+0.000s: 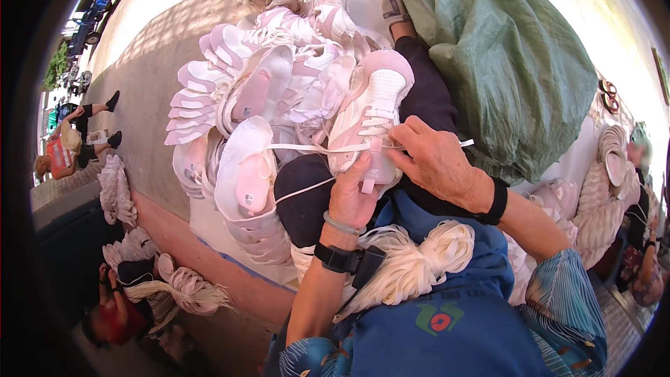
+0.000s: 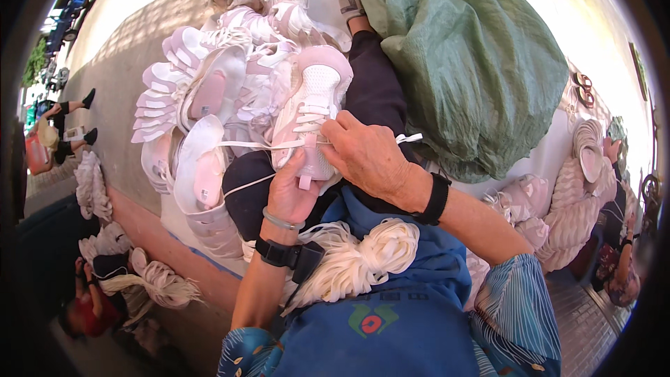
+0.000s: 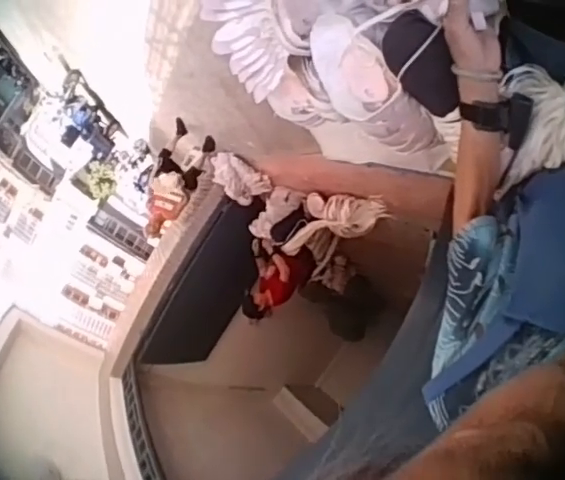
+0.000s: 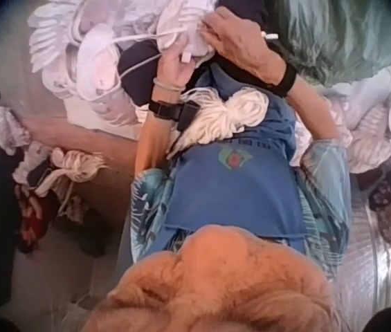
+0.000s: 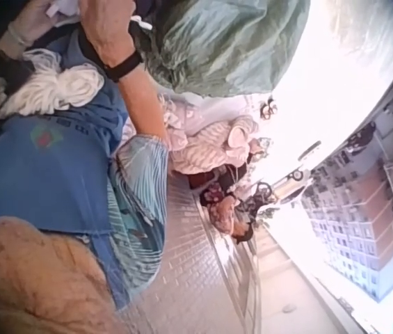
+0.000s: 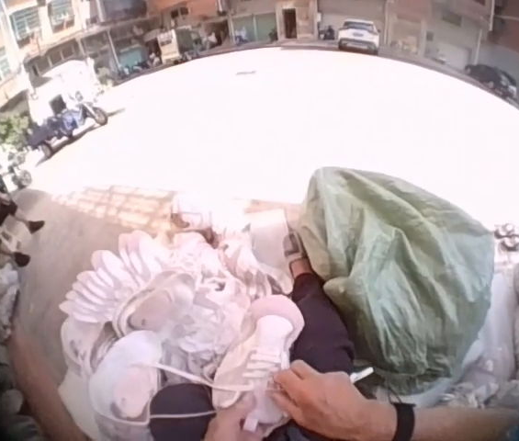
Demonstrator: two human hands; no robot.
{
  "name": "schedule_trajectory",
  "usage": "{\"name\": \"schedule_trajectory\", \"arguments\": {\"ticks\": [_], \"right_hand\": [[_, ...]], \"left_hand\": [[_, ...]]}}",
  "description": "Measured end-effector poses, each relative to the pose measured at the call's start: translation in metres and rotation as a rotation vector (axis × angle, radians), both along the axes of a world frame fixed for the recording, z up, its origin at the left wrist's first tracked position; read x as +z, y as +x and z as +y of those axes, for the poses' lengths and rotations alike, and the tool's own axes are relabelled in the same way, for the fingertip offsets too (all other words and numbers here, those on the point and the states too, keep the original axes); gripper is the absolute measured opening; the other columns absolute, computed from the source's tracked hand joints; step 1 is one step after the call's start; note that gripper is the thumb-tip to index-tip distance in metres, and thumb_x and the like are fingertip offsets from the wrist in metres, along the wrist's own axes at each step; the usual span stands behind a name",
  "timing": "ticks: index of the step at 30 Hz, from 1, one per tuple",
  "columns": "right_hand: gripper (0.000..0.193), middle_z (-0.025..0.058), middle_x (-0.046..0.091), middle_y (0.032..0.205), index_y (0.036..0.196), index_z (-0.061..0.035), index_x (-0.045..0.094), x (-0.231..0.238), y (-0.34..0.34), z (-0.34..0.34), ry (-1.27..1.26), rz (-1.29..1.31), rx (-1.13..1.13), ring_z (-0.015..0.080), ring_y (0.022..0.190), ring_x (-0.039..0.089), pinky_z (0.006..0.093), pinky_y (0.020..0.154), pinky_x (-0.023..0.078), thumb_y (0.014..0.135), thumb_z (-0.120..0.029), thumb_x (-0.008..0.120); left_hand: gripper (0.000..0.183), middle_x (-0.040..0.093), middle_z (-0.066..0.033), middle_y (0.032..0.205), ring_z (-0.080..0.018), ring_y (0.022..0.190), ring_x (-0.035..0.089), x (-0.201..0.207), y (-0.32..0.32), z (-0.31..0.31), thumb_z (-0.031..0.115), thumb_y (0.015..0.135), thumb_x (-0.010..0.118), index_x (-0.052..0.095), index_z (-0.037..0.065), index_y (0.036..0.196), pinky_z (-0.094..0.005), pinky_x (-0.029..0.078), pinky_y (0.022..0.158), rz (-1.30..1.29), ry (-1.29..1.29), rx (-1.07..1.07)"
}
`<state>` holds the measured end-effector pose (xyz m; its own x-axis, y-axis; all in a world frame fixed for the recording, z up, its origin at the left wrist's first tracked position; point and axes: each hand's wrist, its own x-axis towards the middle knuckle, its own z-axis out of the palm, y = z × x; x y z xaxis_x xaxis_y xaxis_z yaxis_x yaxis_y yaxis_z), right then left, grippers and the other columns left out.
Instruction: The recorder is threading laces into white sneakers.
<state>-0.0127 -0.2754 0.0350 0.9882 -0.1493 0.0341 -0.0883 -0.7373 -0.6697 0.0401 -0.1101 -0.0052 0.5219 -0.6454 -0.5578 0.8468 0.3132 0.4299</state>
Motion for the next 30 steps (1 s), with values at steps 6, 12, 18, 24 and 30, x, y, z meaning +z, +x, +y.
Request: {"name": "schedule_trajectory", "arguments": {"ticks": [6, 12, 18, 24, 30], "right_hand": [[0.016, 0.0114, 0.05, 0.079, 0.083, -0.0046, 0.049, -0.005, 0.001, 0.001, -0.111, -0.058, 0.11, 0.032, 0.058, 0.059, 0.0403, 0.048, 0.048, 0.083, -0.017, 0.06], [0.012, 0.0073, 0.052, 0.062, 0.079, -0.0012, 0.056, -0.012, 0.005, -0.011, 0.588, 0.088, 0.011, 0.0175, 0.047, 0.05, 0.0296, 0.041, 0.039, 0.082, -0.012, 0.059], [0.019, -0.0038, 0.053, 0.066, 0.087, 0.0006, 0.06, -0.004, 0.009, -0.031, 0.962, 0.557, 0.006, 0.0043, 0.054, 0.041, 0.0211, 0.048, 0.034, 0.09, -0.018, 0.058], [0.019, 0.0124, 0.058, 0.066, 0.082, 0.0035, 0.059, -0.003, 0.004, -0.018, 0.53, 0.365, -0.021, 0.0195, 0.055, 0.052, 0.0334, 0.054, 0.043, 0.088, -0.015, 0.059], [0.019, 0.019, 0.059, 0.069, 0.075, 0.0016, 0.056, -0.003, -0.001, -0.011, 0.362, 0.206, -0.041, 0.0386, 0.065, 0.059, 0.0442, 0.059, 0.047, 0.084, -0.015, 0.057]], "left_hand": [[0.045, 0.056, -0.0042, 0.121, -0.0186, 0.113, 0.054, -0.002, 0.002, 0.0, 0.017, 0.088, 0.061, 0.046, 0.009, 0.13, -0.0397, 0.044, 0.096, 0.063, -0.006, 0.028], [0.047, 0.057, -0.0069, 0.12, -0.0185, 0.11, 0.056, -0.002, 0.0, -0.002, 0.014, 0.087, 0.061, 0.045, 0.004, 0.13, -0.0359, 0.045, 0.095, 0.065, 0.014, 0.008], [0.051, 0.055, -0.0095, 0.124, -0.0197, 0.112, 0.055, -0.002, 0.001, -0.001, 0.012, 0.087, 0.059, 0.041, 0.002, 0.134, -0.0353, 0.044, 0.096, 0.045, -0.037, -0.002], [0.055, 0.052, -0.0114, 0.128, -0.0217, 0.117, 0.052, 0.004, 0.004, -0.003, 0.013, 0.087, 0.058, 0.036, 0.002, 0.136, -0.0362, 0.042, 0.099, 0.04, -0.035, 0.001], [0.057, 0.052, -0.0109, 0.127, -0.0226, 0.116, 0.052, 0.006, 0.005, -0.004, 0.014, 0.086, 0.06, 0.036, 0.003, 0.137, -0.0372, 0.042, 0.099, 0.065, -0.037, 0.001]]}}
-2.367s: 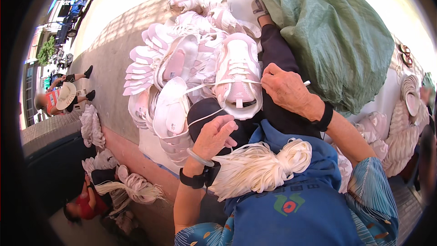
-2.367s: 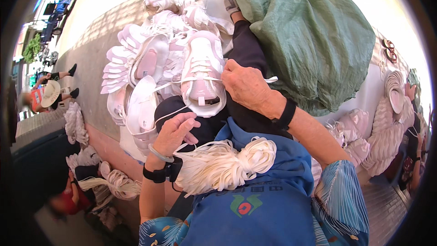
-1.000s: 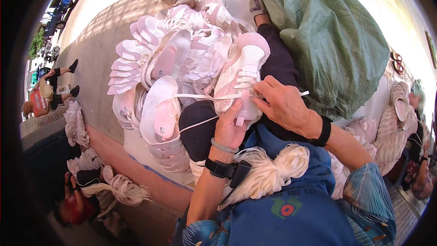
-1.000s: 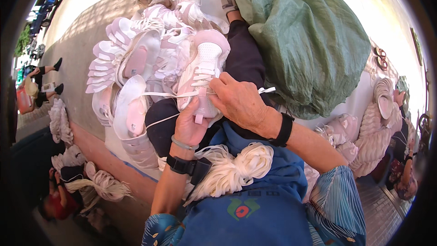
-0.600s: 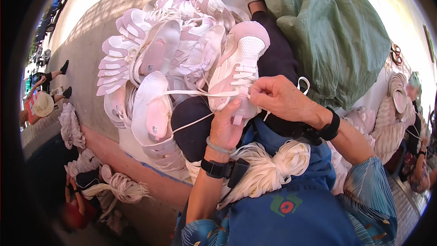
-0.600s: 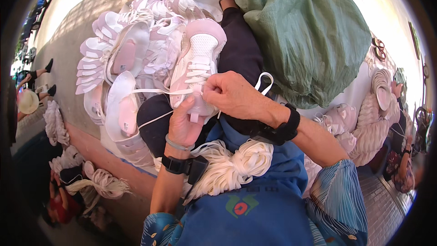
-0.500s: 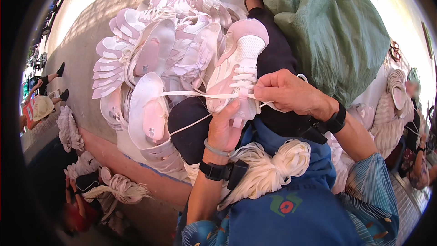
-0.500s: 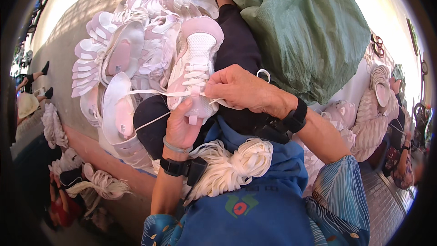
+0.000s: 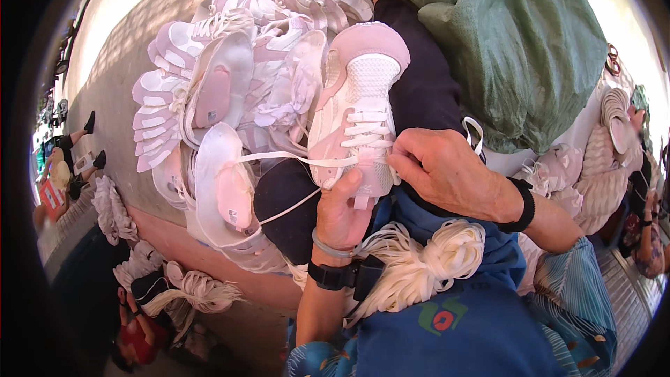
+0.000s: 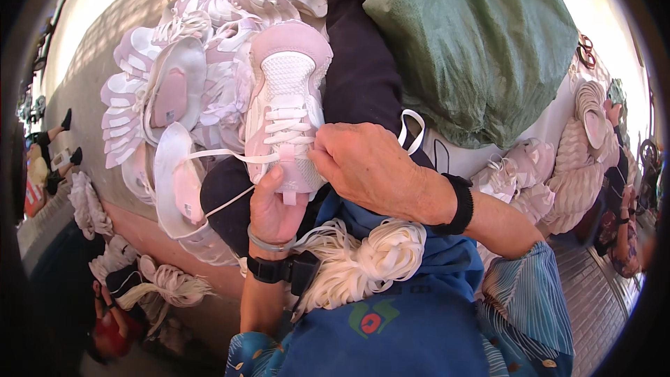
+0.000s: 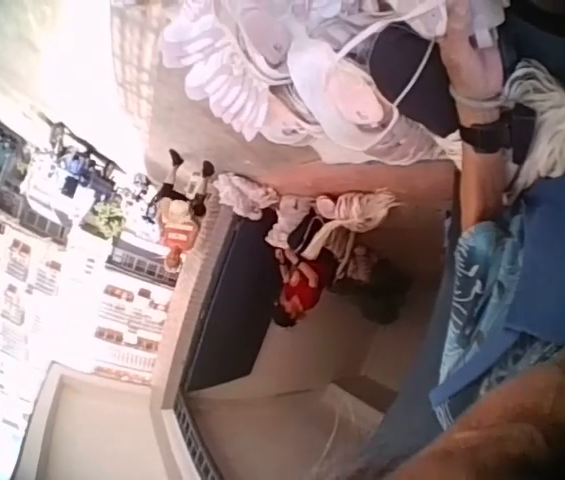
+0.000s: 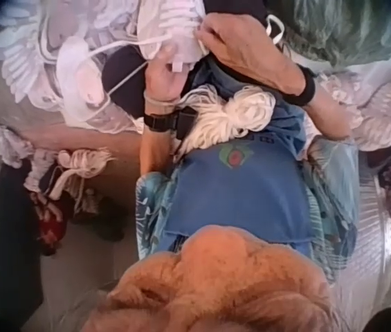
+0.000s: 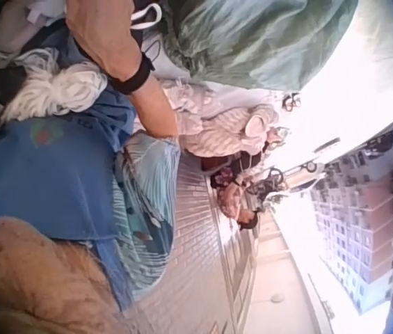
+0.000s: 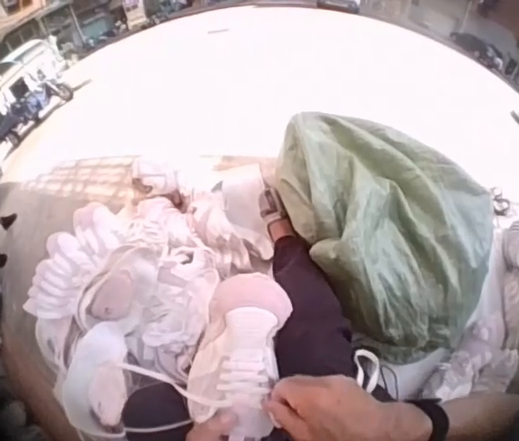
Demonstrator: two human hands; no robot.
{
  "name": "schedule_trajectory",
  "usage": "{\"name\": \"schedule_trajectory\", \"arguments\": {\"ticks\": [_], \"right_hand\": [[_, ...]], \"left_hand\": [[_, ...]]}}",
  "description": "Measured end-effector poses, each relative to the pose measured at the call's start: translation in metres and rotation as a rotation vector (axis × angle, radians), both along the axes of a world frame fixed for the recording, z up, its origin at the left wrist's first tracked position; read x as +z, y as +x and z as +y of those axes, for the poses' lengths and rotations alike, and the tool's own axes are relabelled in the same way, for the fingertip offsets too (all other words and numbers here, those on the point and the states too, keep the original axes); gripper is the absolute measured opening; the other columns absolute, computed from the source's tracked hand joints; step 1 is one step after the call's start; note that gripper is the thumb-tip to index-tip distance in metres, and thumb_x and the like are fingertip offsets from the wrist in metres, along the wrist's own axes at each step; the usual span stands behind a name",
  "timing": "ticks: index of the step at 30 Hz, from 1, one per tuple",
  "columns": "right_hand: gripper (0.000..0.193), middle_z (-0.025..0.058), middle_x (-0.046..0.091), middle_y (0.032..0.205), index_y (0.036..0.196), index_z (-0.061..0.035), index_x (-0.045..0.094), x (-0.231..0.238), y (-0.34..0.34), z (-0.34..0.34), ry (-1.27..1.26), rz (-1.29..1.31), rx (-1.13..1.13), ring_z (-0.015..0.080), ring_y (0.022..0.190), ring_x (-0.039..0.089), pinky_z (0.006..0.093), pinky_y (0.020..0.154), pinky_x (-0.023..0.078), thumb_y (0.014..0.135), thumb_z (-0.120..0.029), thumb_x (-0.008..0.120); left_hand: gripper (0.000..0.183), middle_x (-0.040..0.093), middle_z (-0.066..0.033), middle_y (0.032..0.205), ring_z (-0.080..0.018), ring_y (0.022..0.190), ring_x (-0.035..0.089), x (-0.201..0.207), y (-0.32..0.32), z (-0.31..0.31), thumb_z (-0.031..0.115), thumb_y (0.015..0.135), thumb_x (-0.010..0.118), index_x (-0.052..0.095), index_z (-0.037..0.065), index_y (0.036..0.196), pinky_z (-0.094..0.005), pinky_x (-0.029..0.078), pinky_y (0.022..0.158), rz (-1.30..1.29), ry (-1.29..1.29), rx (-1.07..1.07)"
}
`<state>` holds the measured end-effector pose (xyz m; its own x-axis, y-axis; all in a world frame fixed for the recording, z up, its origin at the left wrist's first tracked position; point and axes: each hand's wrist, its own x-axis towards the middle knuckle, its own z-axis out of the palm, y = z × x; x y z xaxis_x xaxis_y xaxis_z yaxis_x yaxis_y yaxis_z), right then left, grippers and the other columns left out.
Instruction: The recorder is threading laces into white sneakers.
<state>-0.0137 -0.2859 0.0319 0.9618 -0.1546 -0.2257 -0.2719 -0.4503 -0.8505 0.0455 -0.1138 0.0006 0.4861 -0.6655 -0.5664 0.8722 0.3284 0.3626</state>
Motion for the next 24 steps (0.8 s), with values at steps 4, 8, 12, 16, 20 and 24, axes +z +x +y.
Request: {"name": "schedule_trajectory", "arguments": {"ticks": [4, 8, 12, 16, 20, 24], "right_hand": [[0.017, 0.0176, 0.058, 0.07, 0.075, 0.0009, 0.055, -0.001, -0.008, -0.003, 0.089, -0.016, 0.035, 0.0377, 0.066, 0.059, 0.0438, 0.06, 0.047, 0.083, -0.014, 0.057], [0.011, 0.0148, 0.057, 0.071, 0.077, -0.0016, 0.052, -0.005, -0.016, 0.008, 0.109, -0.07, 0.09, 0.0368, 0.066, 0.059, 0.0438, 0.059, 0.047, 0.081, -0.011, 0.057], [0.011, 0.0151, 0.057, 0.071, 0.075, -0.0016, 0.052, -0.002, -0.016, 0.007, 0.126, -0.035, 0.053, 0.0366, 0.066, 0.059, 0.044, 0.059, 0.047, 0.08, -0.01, 0.057], [0.012, 0.0154, 0.057, 0.069, 0.073, -0.0009, 0.053, -0.004, -0.016, 0.007, 0.159, -0.042, 0.002, 0.0355, 0.064, 0.059, 0.0429, 0.057, 0.047, 0.079, -0.01, 0.059], [0.017, 0.0156, 0.057, 0.067, 0.072, -0.0002, 0.054, 0.003, -0.009, 0.004, 0.283, 0.012, -0.065, 0.0348, 0.062, 0.058, 0.0419, 0.056, 0.046, 0.08, -0.013, 0.061], [0.021, 0.0153, 0.056, 0.066, 0.073, 0.0003, 0.055, 0.004, -0.005, 0.003, 0.231, 0.063, -0.021, 0.0332, 0.062, 0.059, 0.0399, 0.056, 0.046, 0.083, -0.017, 0.063]], "left_hand": [[0.061, 0.049, -0.0109, 0.132, -0.0248, 0.123, 0.047, -0.006, -0.003, 0.004, 0.018, 0.085, 0.061, 0.034, 0.004, 0.138, -0.0414, 0.035, 0.105, -0.059, 0.059, -0.03], [0.059, 0.05, -0.0103, 0.13, -0.0242, 0.121, 0.049, -0.005, -0.002, 0.007, 0.017, 0.084, 0.062, 0.036, 0.004, 0.136, -0.0406, 0.037, 0.104, -0.041, 0.069, -0.017], [0.058, 0.051, -0.0107, 0.13, -0.024, 0.121, 0.049, -0.005, -0.003, 0.007, 0.017, 0.085, 0.061, 0.035, 0.004, 0.136, -0.0406, 0.037, 0.104, -0.032, 0.082, -0.01], [0.058, 0.05, -0.0109, 0.13, -0.0241, 0.121, 0.049, -0.005, -0.003, 0.008, 0.017, 0.086, 0.061, 0.035, 0.003, 0.137, -0.0407, 0.037, 0.104, -0.046, 0.066, -0.024], [0.059, 0.049, -0.0109, 0.131, -0.0243, 0.122, 0.048, -0.005, -0.004, 0.005, 0.018, 0.086, 0.061, 0.035, 0.003, 0.137, -0.0407, 0.036, 0.105, -0.049, 0.078, 0.0], [0.06, 0.049, -0.0106, 0.131, -0.0239, 0.122, 0.047, -0.002, -0.004, 0.005, 0.019, 0.086, 0.062, 0.034, 0.004, 0.137, -0.0404, 0.036, 0.105, -0.081, 0.1, -0.012]]}}
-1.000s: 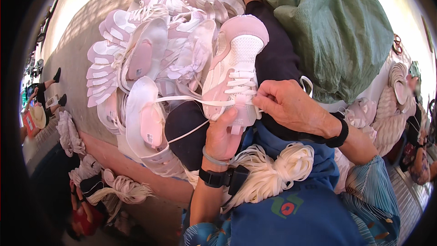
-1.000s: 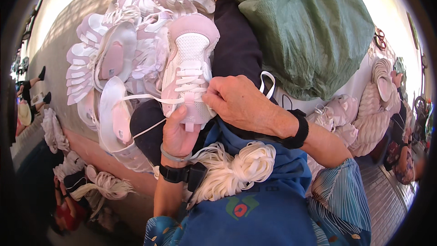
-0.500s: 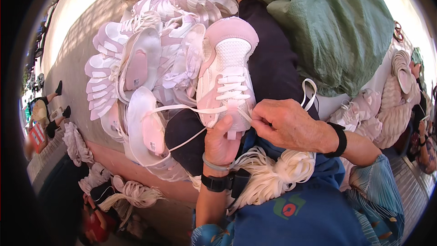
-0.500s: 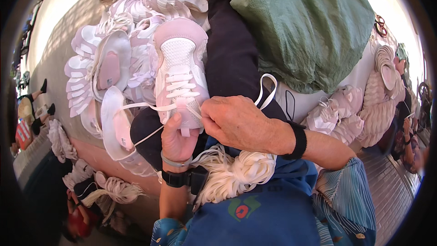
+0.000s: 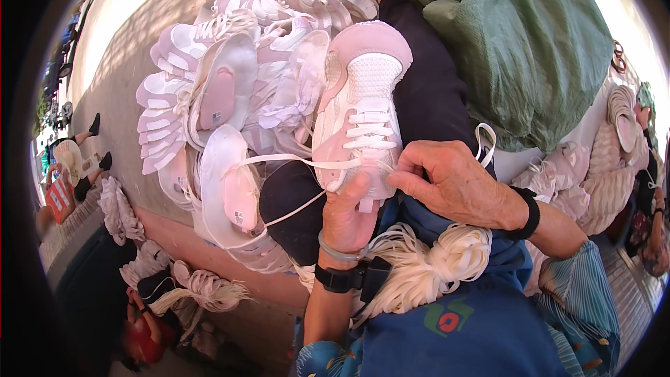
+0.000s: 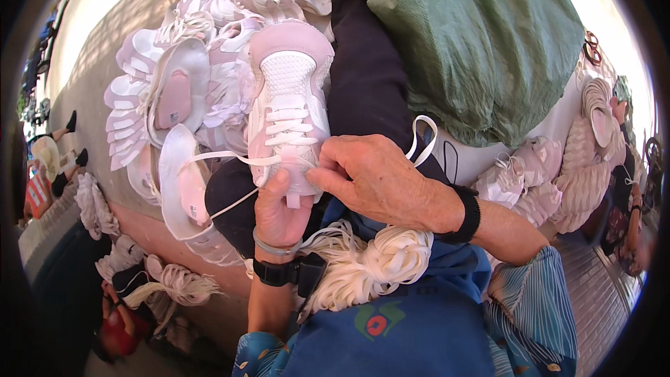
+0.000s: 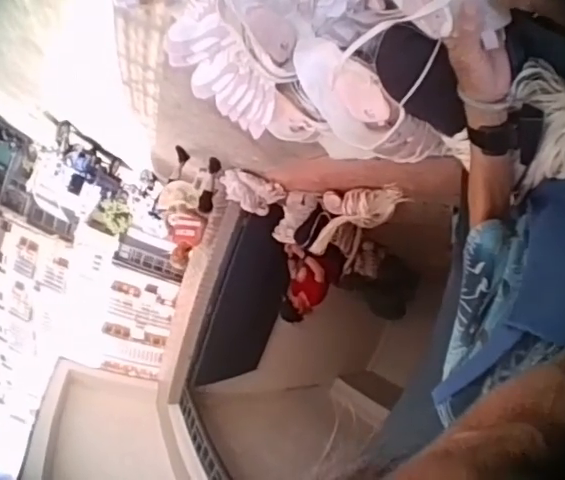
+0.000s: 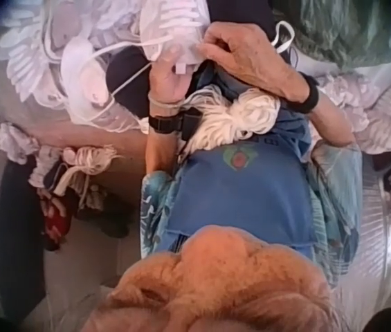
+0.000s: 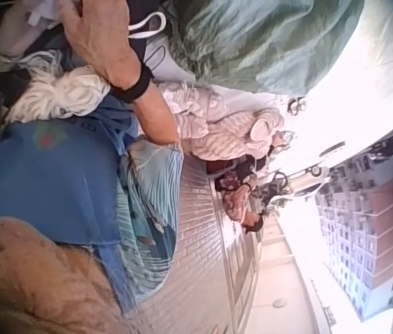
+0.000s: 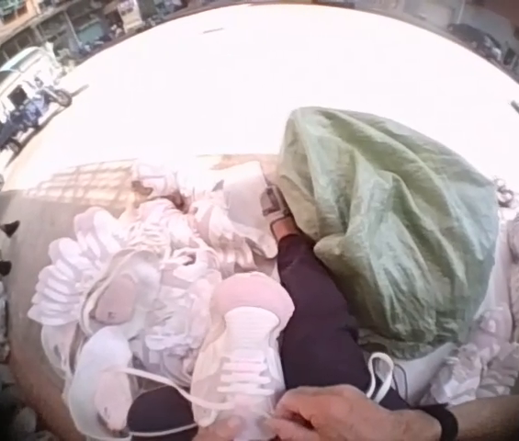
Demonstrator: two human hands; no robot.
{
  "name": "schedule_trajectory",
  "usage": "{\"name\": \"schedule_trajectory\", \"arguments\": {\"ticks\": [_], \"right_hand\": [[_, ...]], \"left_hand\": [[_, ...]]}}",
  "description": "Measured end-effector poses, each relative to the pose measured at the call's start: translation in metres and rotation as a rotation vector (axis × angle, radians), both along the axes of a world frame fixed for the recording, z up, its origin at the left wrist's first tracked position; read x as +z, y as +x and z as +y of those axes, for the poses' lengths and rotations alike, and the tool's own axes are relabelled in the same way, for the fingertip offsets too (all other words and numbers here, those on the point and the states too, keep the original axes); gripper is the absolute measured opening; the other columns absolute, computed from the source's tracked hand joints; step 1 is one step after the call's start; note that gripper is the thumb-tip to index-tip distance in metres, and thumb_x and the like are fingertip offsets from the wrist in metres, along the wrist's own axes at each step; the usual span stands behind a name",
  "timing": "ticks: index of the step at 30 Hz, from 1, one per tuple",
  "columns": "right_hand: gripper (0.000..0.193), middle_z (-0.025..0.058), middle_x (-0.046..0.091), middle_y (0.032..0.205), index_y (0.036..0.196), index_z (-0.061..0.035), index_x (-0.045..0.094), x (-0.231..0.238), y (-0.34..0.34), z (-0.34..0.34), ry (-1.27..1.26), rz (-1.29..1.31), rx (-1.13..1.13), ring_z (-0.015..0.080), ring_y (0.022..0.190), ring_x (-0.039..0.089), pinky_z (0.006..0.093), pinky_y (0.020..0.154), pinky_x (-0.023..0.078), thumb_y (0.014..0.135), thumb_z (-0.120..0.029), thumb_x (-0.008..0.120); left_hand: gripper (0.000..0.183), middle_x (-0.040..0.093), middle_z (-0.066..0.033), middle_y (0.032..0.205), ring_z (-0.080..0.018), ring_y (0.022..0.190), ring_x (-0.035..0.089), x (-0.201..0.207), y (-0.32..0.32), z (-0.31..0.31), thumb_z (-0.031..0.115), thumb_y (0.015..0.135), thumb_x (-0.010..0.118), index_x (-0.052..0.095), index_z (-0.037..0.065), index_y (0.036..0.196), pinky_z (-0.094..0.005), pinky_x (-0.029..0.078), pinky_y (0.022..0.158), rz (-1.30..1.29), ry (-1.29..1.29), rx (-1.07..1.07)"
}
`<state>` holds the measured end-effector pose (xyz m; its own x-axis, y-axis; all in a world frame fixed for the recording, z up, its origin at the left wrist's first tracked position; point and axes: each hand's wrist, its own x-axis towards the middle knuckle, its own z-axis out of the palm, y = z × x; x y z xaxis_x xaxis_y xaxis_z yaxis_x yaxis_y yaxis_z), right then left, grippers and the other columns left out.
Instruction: The recorder is threading laces into white sneakers.
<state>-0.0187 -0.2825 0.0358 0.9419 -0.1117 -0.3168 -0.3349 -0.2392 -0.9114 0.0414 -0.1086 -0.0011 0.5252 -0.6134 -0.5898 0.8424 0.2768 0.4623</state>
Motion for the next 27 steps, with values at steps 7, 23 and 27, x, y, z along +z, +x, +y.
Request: {"name": "schedule_trajectory", "arguments": {"ticks": [7, 23, 27], "right_hand": [[0.015, 0.0132, 0.056, 0.073, 0.079, 0.0001, 0.056, -0.001, 0.001, 0.009, -0.076, -0.106, -0.082, 0.0291, 0.062, 0.059, 0.0364, 0.055, 0.046, 0.08, -0.011, 0.066], [0.014, 0.0083, 0.048, 0.074, 0.084, -0.0042, 0.051, 0.002, 0.016, -0.003, -0.702, -0.314, 0.179, 0.0251, 0.057, 0.056, 0.0357, 0.046, 0.045, 0.075, -0.005, 0.061], [0.015, 0.0074, 0.046, 0.075, 0.083, -0.0055, 0.049, 0.002, 0.011, -0.002, -0.707, -0.339, 0.259, 0.0235, 0.057, 0.056, 0.0345, 0.043, 0.044, 0.074, -0.006, 0.061]], "left_hand": [[0.06, 0.049, -0.0095, 0.132, -0.0225, 0.122, 0.047, -0.001, -0.001, -0.001, 0.018, 0.086, 0.063, 0.035, 0.005, 0.137, -0.0397, 0.036, 0.105, -0.023, -0.012, 0.016], [0.052, 0.052, -0.0083, 0.129, -0.0189, 0.117, 0.051, -0.002, 0.001, -0.003, 0.01, 0.087, 0.06, 0.041, 0.004, 0.135, -0.0348, 0.04, 0.1, 0.019, -0.066, 0.074], [0.049, 0.052, -0.009, 0.128, -0.0192, 0.117, 0.051, -0.004, 0.001, -0.002, 0.01, 0.088, 0.054, 0.04, 0.004, 0.135, -0.0352, 0.04, 0.1, 0.085, -0.064, 0.078]]}}
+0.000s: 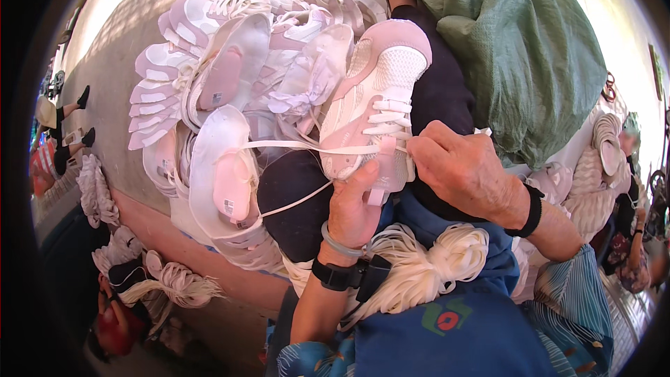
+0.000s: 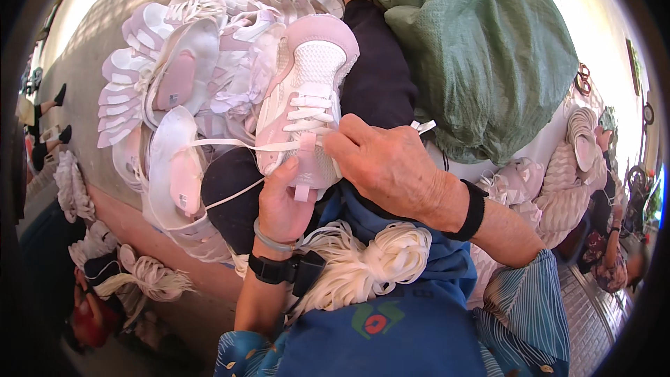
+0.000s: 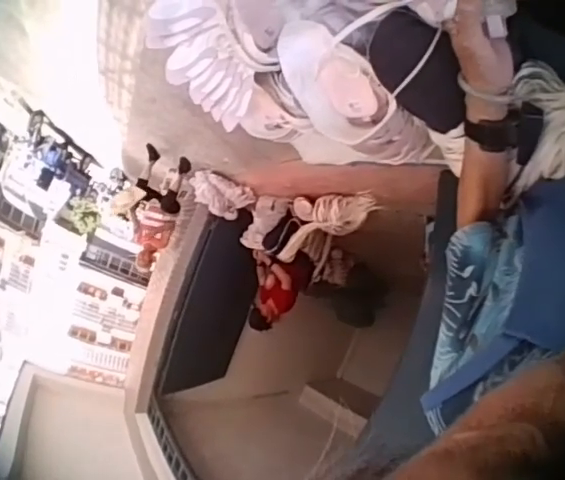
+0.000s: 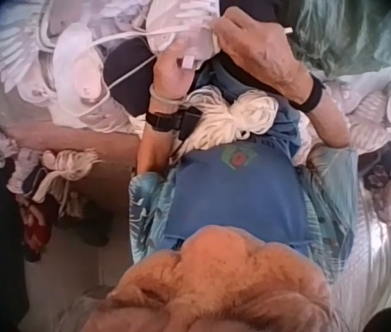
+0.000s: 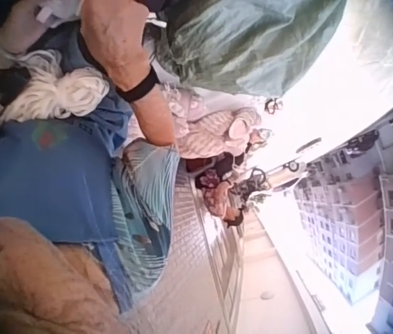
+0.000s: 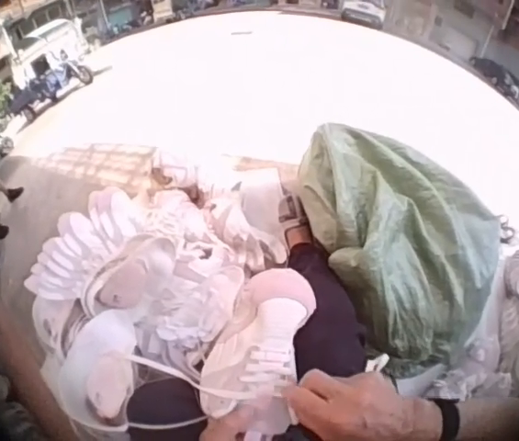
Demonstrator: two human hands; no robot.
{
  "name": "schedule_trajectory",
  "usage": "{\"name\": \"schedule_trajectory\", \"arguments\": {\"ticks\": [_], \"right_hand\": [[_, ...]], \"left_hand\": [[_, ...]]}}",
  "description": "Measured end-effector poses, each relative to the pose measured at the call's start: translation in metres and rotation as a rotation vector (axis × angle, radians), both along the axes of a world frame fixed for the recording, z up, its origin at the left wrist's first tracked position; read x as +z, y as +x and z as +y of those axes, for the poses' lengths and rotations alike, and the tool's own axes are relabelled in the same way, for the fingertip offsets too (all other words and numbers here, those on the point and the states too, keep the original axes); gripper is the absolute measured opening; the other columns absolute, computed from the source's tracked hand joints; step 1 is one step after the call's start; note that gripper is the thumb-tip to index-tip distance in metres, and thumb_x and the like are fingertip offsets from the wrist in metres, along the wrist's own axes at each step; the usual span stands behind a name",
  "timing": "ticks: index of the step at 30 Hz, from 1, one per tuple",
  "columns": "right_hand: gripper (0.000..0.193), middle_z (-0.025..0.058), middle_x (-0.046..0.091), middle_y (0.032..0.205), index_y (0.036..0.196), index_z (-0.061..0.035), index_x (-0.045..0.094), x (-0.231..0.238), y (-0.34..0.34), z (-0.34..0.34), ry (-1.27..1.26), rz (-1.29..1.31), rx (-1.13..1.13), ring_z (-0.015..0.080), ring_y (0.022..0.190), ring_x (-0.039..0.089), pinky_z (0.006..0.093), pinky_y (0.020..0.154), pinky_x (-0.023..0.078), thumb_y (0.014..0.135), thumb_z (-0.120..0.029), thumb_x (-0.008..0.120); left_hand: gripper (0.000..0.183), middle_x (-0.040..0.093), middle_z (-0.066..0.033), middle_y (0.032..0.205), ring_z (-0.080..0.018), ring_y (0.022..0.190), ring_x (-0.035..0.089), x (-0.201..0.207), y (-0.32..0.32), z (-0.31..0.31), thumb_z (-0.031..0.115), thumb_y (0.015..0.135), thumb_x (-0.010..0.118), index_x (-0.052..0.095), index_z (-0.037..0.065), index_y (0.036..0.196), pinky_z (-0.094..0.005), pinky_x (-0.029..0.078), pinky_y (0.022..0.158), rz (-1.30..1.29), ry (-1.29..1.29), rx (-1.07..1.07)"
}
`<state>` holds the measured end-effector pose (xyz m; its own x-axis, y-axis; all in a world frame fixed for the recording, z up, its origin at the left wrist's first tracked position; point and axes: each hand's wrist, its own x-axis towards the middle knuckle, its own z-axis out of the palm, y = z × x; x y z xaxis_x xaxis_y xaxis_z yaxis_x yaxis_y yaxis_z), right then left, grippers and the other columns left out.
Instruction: The recorder is threading laces into white sneakers.
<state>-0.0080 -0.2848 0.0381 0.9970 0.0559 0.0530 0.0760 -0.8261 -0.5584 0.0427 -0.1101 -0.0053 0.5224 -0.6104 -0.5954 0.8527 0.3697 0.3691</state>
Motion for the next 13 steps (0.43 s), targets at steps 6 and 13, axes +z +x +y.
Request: {"name": "schedule_trajectory", "arguments": {"ticks": [6, 13], "right_hand": [[0.018, 0.0085, 0.046, 0.076, 0.086, -0.0033, 0.049, 0.001, -0.006, 0.011, 0.152, 0.016, -0.021, 0.0247, 0.058, 0.056, 0.0341, 0.046, 0.046, 0.073, -0.004, 0.062], [0.019, 0.0114, 0.056, 0.086, 0.091, -0.0069, 0.053, 0.008, -0.009, 0.006, 0.713, 0.409, -0.149, 0.0251, 0.067, 0.061, 0.0374, 0.056, 0.049, 0.076, -0.007, 0.065]], "left_hand": [[0.051, 0.052, -0.0078, 0.129, -0.0206, 0.119, 0.049, -0.001, -0.002, -0.001, 0.02, 0.089, 0.055, 0.039, 0.007, 0.135, -0.0394, 0.039, 0.101, -0.067, 0.098, -0.053], [0.053, 0.051, -0.0076, 0.13, -0.0223, 0.12, 0.049, 0.0, -0.004, -0.002, 0.02, 0.089, 0.056, 0.037, 0.007, 0.137, -0.0394, 0.038, 0.101, -0.086, 0.102, -0.085]]}}
